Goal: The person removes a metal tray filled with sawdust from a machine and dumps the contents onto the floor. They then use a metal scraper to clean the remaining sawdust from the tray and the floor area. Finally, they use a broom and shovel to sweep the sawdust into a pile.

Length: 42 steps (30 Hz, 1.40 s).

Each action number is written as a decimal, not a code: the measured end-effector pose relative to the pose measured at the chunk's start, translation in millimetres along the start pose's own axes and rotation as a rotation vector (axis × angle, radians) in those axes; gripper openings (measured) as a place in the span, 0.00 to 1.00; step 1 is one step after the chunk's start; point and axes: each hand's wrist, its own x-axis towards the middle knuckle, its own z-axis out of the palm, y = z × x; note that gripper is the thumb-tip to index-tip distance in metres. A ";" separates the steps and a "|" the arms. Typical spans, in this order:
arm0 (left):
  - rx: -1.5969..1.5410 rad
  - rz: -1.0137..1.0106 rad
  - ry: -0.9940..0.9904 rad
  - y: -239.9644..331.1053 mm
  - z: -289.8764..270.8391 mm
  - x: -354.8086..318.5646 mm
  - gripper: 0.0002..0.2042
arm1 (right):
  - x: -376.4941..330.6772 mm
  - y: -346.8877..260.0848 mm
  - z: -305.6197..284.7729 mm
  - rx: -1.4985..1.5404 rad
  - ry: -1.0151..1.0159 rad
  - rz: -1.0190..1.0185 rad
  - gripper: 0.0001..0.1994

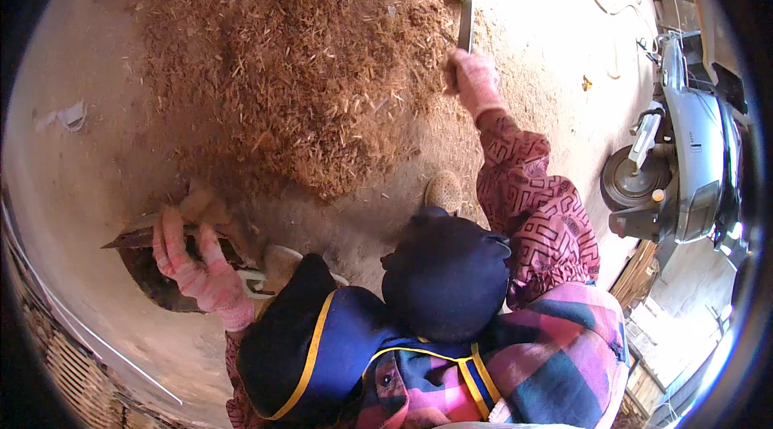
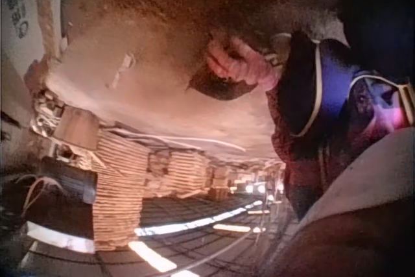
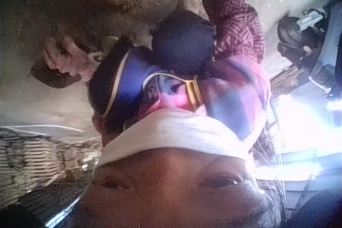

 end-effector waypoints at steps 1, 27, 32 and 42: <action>-0.007 0.013 0.010 -1.5 -1.1 -0.1 0.17 | -5.5 -0.7 8.5 -0.091 0.073 0.015 0.07; 0.634 0.734 -0.863 165.4 214.5 115.3 0.21 | -137.3 99.1 -39.8 -0.593 -0.454 -0.243 0.20; 0.749 0.569 -0.990 193.8 243.3 105.6 0.23 | -132.9 80.2 -48.4 -0.579 -0.548 -0.134 0.22; -0.100 0.238 -0.982 169.1 232.8 124.6 0.15 | -129.9 102.7 -47.6 -0.499 -0.486 -0.155 0.20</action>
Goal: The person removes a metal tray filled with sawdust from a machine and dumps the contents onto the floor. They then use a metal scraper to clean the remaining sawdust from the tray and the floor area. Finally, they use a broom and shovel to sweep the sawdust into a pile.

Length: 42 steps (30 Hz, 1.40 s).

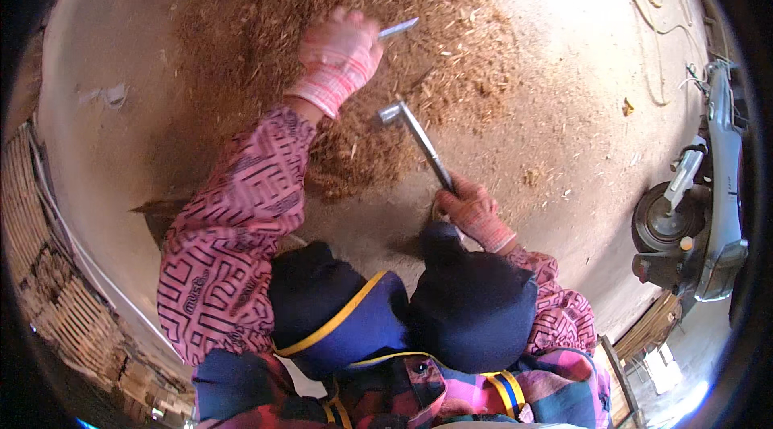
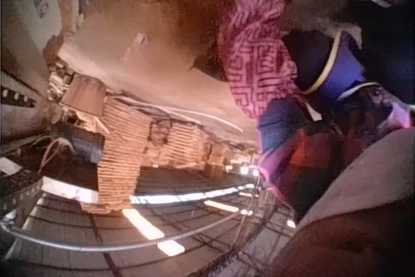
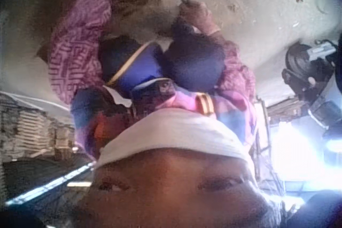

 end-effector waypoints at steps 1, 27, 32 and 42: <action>0.284 0.133 0.127 -14.6 -9.1 -3.8 0.14 | 1.2 0.3 0.6 0.006 0.011 0.002 0.20; -1.331 -1.039 1.334 -238.5 52.4 -486.4 0.15 | 109.5 -178.5 25.8 0.188 0.069 -0.403 0.11; -1.304 -1.255 1.438 -253.5 80.3 -486.6 0.20 | 91.9 -169.7 15.0 0.118 0.076 -0.355 0.11; -0.715 -0.816 1.096 -203.9 58.4 -446.0 0.24 | 0.1 18.1 -5.8 -0.035 -0.185 -0.034 0.20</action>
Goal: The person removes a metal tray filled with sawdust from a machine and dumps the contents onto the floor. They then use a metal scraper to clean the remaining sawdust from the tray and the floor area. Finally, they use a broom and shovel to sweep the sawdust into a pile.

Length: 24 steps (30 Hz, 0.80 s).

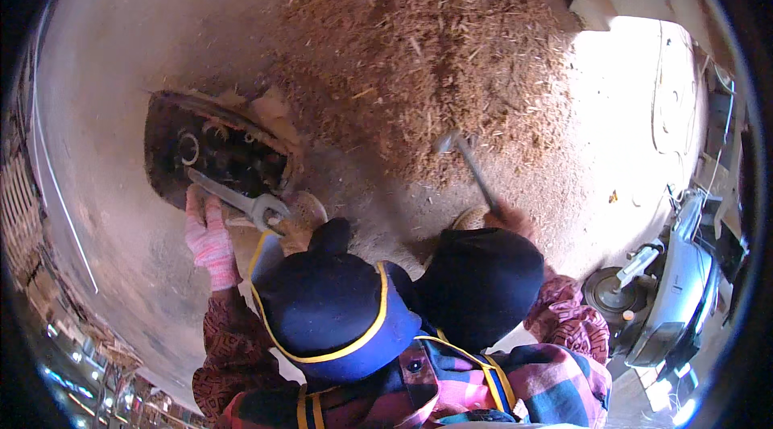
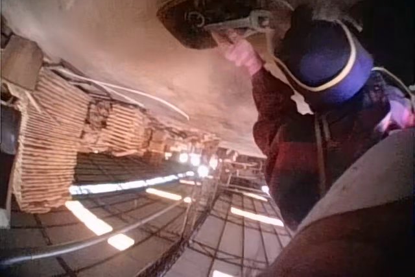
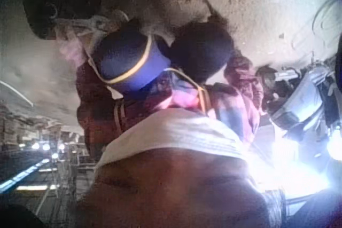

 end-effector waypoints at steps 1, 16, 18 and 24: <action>0.004 0.095 0.015 6.7 11.9 -1.9 0.24 | -1.0 9.3 1.0 -0.067 -0.034 0.064 0.21; -0.461 0.003 -0.015 99.1 67.6 -34.8 0.21 | 157.2 -297.7 -5.0 -0.575 0.262 -0.298 0.22; -0.374 0.039 -0.056 113.2 83.3 -39.5 0.21 | 187.5 -279.5 -39.1 -0.691 0.332 -0.426 0.20; -0.284 -0.007 -0.179 105.1 91.0 -25.2 0.21 | 129.5 -171.8 -22.5 -0.623 0.326 -0.228 0.20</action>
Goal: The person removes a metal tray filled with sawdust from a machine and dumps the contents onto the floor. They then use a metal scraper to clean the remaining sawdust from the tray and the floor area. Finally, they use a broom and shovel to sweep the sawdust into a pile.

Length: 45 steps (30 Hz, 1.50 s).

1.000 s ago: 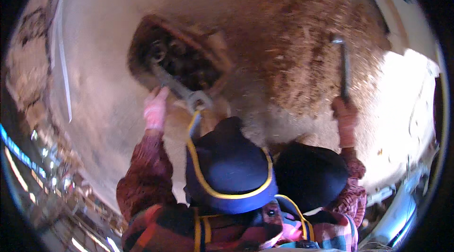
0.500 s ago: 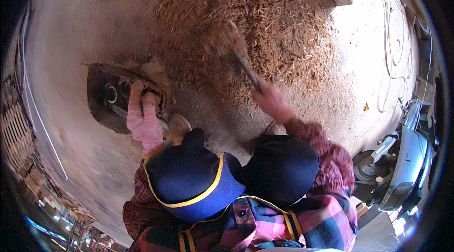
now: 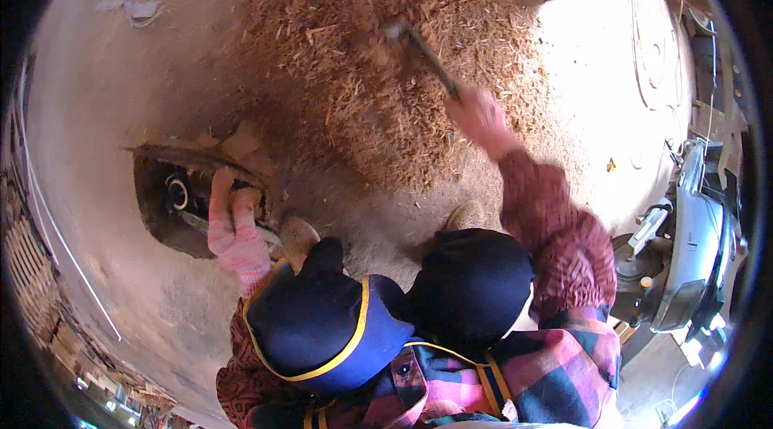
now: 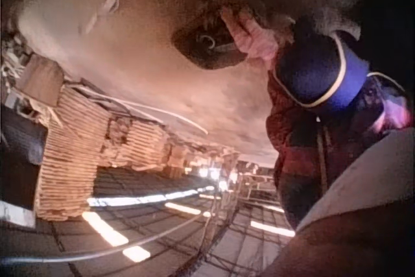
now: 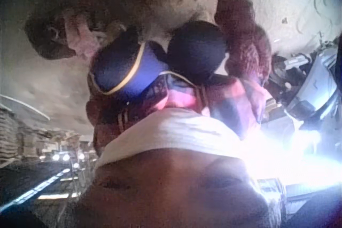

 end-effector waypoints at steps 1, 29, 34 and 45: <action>-0.003 -0.056 0.011 1.2 -0.4 0.0 0.21 | -33.1 11.7 8.9 0.052 -0.010 0.023 0.22; 0.627 0.068 0.247 -143.7 -89.8 -51.0 0.29 | -11.5 -5.6 40.1 -0.045 -0.112 -0.158 0.25; 0.830 0.214 0.366 -161.5 -98.0 -67.0 0.28 | -81.1 29.3 37.2 -0.171 0.075 -0.656 0.28; 0.852 0.406 0.074 -46.0 -43.6 23.9 0.17 | -87.4 -243.8 39.9 -0.049 -0.708 -1.119 0.32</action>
